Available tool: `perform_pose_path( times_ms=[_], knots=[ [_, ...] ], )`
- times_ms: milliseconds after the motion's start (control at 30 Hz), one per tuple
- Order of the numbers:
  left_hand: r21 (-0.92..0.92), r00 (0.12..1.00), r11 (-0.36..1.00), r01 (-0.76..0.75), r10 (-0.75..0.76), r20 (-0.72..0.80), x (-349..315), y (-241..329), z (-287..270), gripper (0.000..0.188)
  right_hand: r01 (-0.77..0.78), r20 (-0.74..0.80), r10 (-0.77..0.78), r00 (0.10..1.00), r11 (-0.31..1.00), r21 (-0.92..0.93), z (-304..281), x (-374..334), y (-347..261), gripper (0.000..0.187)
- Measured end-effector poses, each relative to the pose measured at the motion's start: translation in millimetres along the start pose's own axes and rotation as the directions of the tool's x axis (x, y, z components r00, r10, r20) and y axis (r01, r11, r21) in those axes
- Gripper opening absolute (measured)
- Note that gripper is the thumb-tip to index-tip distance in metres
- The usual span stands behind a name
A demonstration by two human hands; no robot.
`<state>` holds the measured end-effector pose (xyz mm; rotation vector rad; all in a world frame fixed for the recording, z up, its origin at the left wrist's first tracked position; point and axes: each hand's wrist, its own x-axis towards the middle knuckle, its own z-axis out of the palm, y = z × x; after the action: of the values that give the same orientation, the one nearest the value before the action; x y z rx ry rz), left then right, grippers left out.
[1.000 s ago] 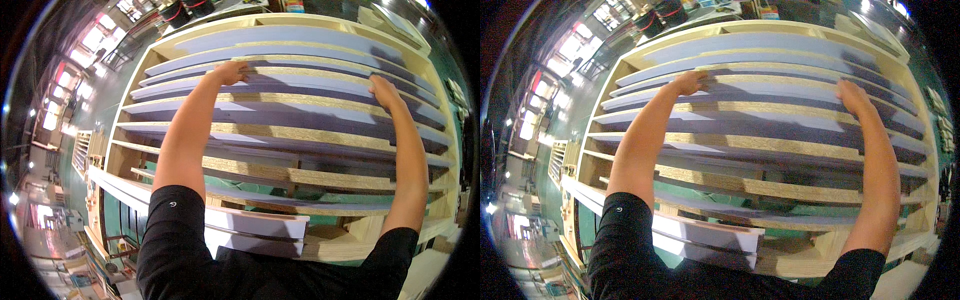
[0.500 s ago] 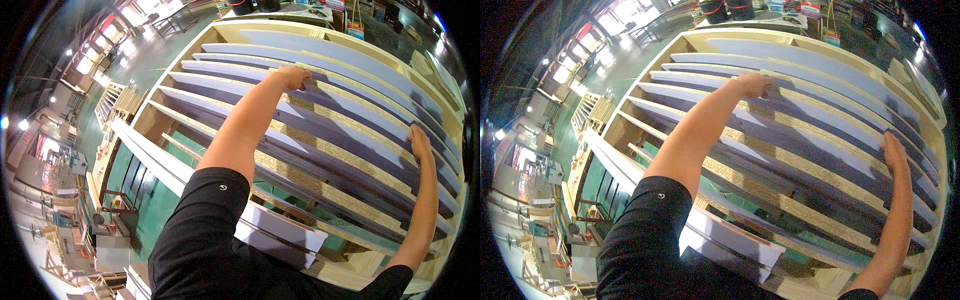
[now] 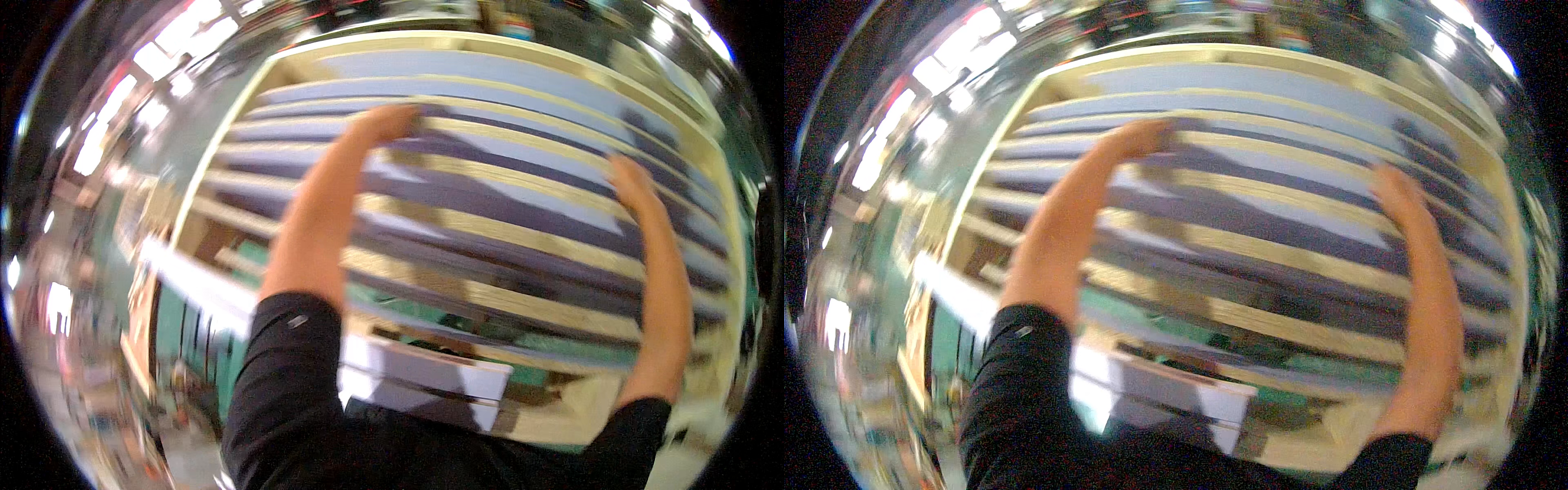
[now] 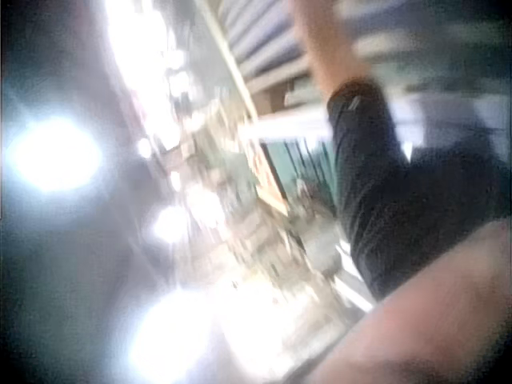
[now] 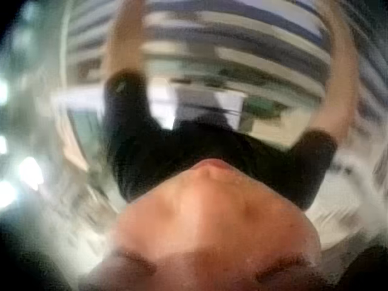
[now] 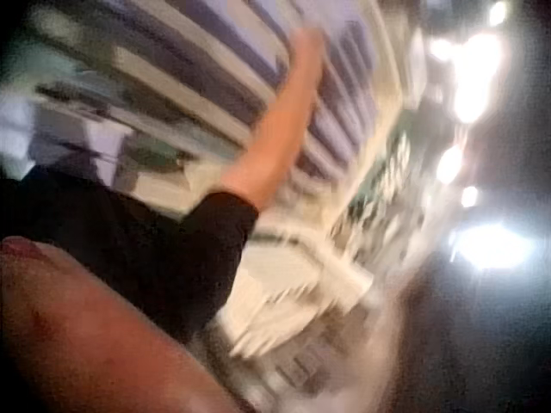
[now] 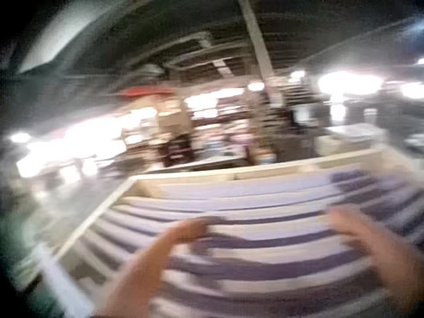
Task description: The person picks up small wooden blocks and a nail gun from a workbench, then uses the nail gun to fasten a block onto a wooden frame. They then retrieve long white panels and insert them one by one into slots on the frame, adjusting each panel into place.
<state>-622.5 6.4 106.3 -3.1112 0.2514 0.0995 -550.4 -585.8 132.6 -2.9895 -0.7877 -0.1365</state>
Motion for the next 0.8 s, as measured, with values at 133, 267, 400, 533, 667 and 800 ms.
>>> perform_pose_path(
  times_ms=[133,267,400,533,667,800],
  knots=[
    [-0.024,0.995,0.996,-0.089,0.088,-0.042,-9.9,-29.4,14.3,0.053,-0.059,0.093,0.052,0.994,0.995,0.076,5.5,11.4,-22.6,0.050],
    [-0.068,0.998,0.995,0.069,-0.068,0.017,-17.0,-17.4,-0.9,0.058,-0.074,0.202,0.106,0.974,0.985,-0.157,-13.0,14.4,-23.2,0.057],
    [-0.029,0.996,0.997,0.076,-0.074,0.054,-23.2,-42.4,-6.8,0.063,-0.118,0.150,0.152,0.977,0.970,-0.211,-12.7,7.5,-10.5,0.044],
    [0.024,0.981,0.994,-0.111,0.113,-0.156,-20.3,-44.9,6.8,0.061,-0.222,0.154,0.256,0.954,0.953,-0.205,-19.6,-0.4,33.8,0.032],
    [-0.208,0.999,0.978,-0.035,0.040,0.020,-8.3,-7.2,-14.8,0.048,-0.219,0.144,0.258,0.955,0.946,-0.239,-16.6,4.0,50.0,0.028],
    [-0.234,0.999,0.972,-0.037,0.039,0.001,-5.3,18.7,-22.4,0.039,-0.212,0.116,0.240,0.964,0.954,-0.211,-11.7,-1.1,63.9,0.034]
  ],
)
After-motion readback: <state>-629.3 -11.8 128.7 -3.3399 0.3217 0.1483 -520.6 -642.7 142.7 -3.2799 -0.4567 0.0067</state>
